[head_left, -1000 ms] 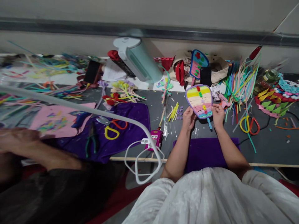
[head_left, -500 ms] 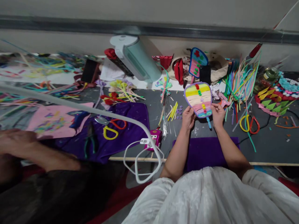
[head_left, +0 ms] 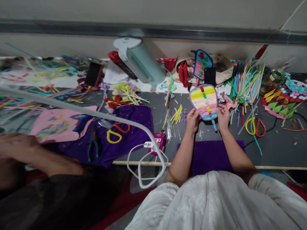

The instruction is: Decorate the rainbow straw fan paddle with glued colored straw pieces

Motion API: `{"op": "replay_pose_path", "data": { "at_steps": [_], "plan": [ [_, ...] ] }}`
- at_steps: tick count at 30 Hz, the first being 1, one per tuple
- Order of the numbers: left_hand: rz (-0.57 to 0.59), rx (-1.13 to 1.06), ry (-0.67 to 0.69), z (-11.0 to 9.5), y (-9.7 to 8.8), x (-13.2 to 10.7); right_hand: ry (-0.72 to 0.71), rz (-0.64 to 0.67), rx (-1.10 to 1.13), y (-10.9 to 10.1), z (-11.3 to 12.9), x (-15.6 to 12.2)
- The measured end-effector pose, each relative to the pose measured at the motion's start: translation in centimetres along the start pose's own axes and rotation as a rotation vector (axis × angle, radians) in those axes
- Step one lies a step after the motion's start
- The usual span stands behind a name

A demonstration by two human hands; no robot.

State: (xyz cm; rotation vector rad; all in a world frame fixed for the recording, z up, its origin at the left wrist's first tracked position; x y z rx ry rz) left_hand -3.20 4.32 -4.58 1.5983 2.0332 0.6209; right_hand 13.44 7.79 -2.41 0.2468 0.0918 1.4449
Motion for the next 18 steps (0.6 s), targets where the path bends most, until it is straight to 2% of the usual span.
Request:
{"op": "replay_pose_path", "data": {
  "at_steps": [9, 18],
  "plan": [
    [-0.063, 0.109, 0.103, -0.29, 0.25, -0.16, 0.018, 0.045, -0.025, 0.04, -0.60, 0.15],
    [-0.067, 0.195, 0.169, -0.31, -0.06, 0.03, 0.012, 0.050, 0.002, 0.10, -0.14, -0.02]
  ]
}}
Point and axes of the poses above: each hand's wrist, its own x-axis towards the middle knuckle, its own y-axis out of the palm, z = x × y, the point moved 3 cm from there along x, towards the middle knuckle, and after that the axes turned 5 degrees about z, right-handed, at the moved point
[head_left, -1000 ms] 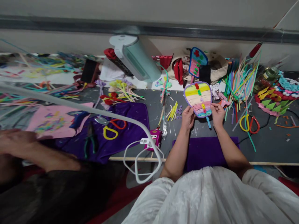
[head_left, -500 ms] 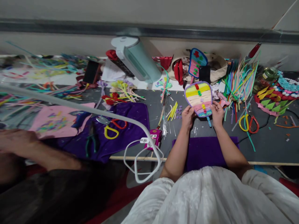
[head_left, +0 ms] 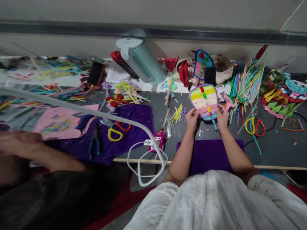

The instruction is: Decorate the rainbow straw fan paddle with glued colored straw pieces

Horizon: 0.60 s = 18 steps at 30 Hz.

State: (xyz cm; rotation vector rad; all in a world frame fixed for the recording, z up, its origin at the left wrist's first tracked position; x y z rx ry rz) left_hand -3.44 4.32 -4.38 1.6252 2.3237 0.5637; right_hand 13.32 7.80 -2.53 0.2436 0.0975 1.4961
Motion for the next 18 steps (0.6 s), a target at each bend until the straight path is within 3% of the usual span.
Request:
{"op": "replay_pose_path", "data": {
  "at_steps": [18],
  "plan": [
    [0.004, -0.036, -0.016, -0.30, 0.43, -0.21, -0.007, 0.004, -0.005, 0.21, -0.19, 0.00]
  ]
}}
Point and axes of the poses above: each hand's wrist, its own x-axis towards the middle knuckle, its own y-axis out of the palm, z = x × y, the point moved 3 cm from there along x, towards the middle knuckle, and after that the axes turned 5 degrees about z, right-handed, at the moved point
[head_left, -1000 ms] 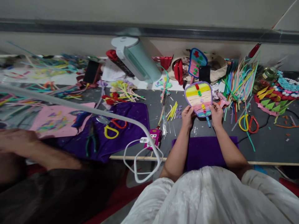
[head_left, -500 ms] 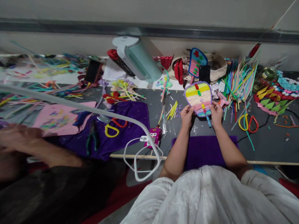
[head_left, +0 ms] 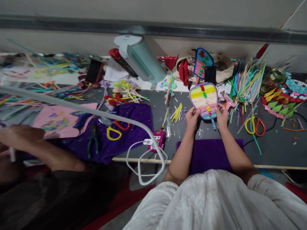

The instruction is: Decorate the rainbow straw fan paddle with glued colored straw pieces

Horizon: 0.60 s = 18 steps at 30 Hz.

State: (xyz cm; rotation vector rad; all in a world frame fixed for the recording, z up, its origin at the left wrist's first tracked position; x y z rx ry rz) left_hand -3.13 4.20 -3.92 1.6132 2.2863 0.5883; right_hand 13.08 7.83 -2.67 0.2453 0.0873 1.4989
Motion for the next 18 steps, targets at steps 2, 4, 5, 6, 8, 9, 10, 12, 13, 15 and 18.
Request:
{"op": "replay_pose_path", "data": {
  "at_steps": [2, 4, 5, 6, 8, 9, 10, 12, 13, 15, 18],
  "plan": [
    [0.001, 0.002, -0.011, 0.07, 0.02, 0.01, -0.003, 0.008, 0.013, -0.02, 0.00, 0.03],
    [0.003, -0.001, -0.024, 0.13, 0.08, -0.02, 0.001, -0.001, 0.040, -0.08, -0.04, 0.08],
    [0.010, -0.005, -0.034, 0.15, 0.14, -0.05, 0.005, -0.012, 0.052, -0.13, -0.07, 0.11],
    [0.022, -0.008, -0.046, 0.16, 0.21, -0.11, 0.007, -0.024, 0.060, -0.17, -0.11, 0.14],
    [0.065, -0.014, -0.077, 0.15, 0.40, -0.26, 0.006, -0.039, 0.054, -0.26, -0.15, 0.20],
    [0.090, -0.018, -0.093, 0.14, 0.50, -0.34, 0.006, -0.042, 0.044, -0.30, -0.15, 0.22],
    [0.111, -0.020, -0.107, 0.12, 0.57, -0.42, 0.005, -0.044, 0.034, -0.34, -0.14, 0.24],
    [0.133, -0.027, -0.116, 0.06, 0.63, -0.52, 0.006, -0.046, 0.020, -0.41, -0.07, 0.26],
    [0.134, -0.031, -0.114, 0.04, 0.62, -0.52, 0.006, -0.045, 0.019, -0.41, -0.01, 0.26],
    [0.123, -0.044, -0.104, 0.03, 0.52, -0.42, 0.003, -0.037, 0.023, -0.35, 0.12, 0.23],
    [0.087, -0.060, -0.079, 0.10, 0.23, -0.10, 0.015, 0.007, 0.048, -0.04, 0.13, 0.14]
  ]
}}
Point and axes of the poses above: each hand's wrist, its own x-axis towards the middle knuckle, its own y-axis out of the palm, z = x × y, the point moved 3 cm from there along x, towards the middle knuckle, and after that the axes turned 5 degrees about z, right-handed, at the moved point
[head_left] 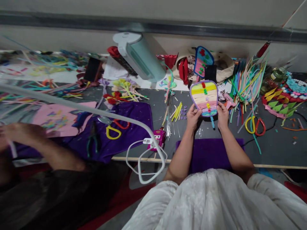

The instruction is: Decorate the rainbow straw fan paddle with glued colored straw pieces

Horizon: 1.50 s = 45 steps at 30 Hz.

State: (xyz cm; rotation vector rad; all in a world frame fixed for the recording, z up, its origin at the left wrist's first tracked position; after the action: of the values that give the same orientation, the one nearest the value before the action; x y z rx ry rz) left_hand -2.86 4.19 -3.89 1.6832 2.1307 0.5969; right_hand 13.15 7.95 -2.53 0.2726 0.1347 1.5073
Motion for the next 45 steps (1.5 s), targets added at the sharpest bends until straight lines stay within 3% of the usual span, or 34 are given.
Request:
{"op": "replay_pose_path", "data": {
  "at_steps": [6, 15, 33, 39, 42, 45],
  "plan": [
    [-0.055, 0.007, 0.020, 0.1, -0.5, 0.3, 0.041, 0.080, 0.027, 0.3, -0.7, 0.1],
    [0.137, 0.024, -0.101, 0.1, 0.4, -0.5, 0.034, 0.004, 0.042, -0.3, -0.8, 0.3],
    [0.081, 0.017, -0.048, 0.3, -0.2, -0.1, 0.074, 0.060, 0.098, 0.4, -0.4, 0.0],
    [0.016, -0.003, -0.011, 0.6, -0.5, 0.2, 0.007, 0.075, 0.067, 0.9, 0.6, -0.4],
    [0.021, -0.051, -0.021, 0.5, -0.3, 0.2, -0.045, 0.140, 0.049, 1.3, 1.3, -0.9],
    [0.033, -0.121, -0.072, 0.5, -0.1, 0.1, -0.049, 0.287, 0.025, 2.1, 1.8, -1.7]
  ]
}}
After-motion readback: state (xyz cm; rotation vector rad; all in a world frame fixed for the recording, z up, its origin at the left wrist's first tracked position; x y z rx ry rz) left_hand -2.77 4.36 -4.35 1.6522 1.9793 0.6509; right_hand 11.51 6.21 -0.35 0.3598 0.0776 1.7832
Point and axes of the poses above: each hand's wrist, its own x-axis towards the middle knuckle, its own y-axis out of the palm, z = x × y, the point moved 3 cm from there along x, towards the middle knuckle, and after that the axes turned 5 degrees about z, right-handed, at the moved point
